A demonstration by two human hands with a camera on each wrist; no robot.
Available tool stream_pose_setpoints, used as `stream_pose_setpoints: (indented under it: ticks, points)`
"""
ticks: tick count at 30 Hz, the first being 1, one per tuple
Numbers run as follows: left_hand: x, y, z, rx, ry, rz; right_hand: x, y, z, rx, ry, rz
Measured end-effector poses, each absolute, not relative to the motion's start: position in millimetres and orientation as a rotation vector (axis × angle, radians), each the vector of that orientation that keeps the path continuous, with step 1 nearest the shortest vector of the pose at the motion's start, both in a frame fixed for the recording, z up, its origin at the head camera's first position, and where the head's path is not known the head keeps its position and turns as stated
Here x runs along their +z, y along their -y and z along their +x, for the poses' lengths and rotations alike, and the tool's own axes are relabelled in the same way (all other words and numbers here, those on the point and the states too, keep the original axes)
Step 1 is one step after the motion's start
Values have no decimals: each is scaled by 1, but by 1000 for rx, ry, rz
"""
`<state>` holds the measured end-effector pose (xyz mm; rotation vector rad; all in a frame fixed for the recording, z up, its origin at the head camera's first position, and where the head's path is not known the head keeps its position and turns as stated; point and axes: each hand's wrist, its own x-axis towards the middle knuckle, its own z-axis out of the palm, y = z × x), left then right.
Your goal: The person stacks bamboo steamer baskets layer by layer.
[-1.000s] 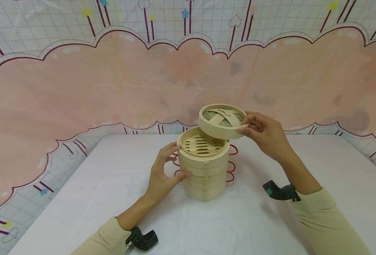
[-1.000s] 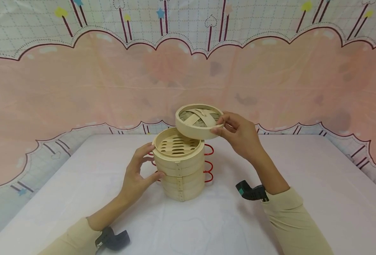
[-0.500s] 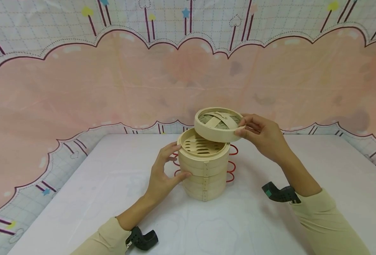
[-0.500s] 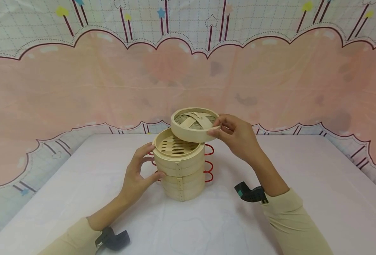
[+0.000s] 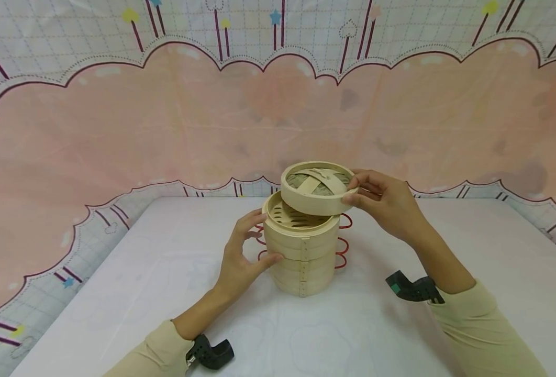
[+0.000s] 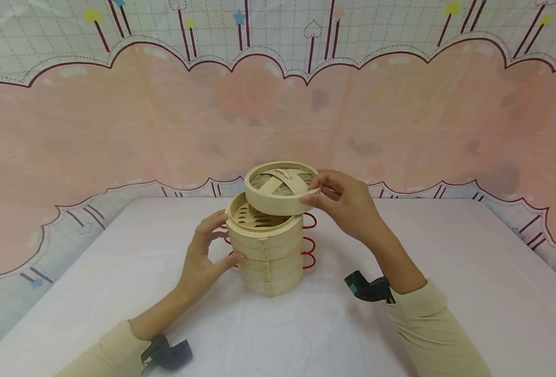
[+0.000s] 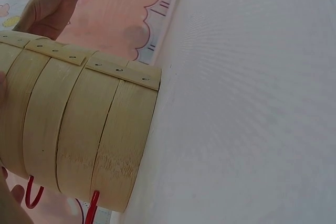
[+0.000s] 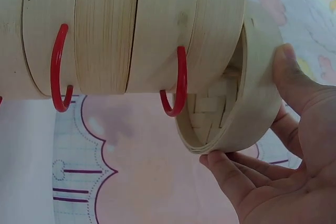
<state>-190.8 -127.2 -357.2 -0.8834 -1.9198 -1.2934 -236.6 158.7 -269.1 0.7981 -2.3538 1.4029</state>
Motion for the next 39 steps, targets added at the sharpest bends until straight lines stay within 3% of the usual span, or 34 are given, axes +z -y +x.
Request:
stream_pose_setpoints:
  ticks: [9, 39]
  points:
    - [-374, 133, -205, -1315, 1904, -879, -267, -155, -233, 1402, 2347, 827]
    - [-367, 131, -202, -1347, 1939, -845, -261, -147, -226, 1457, 2329, 893]
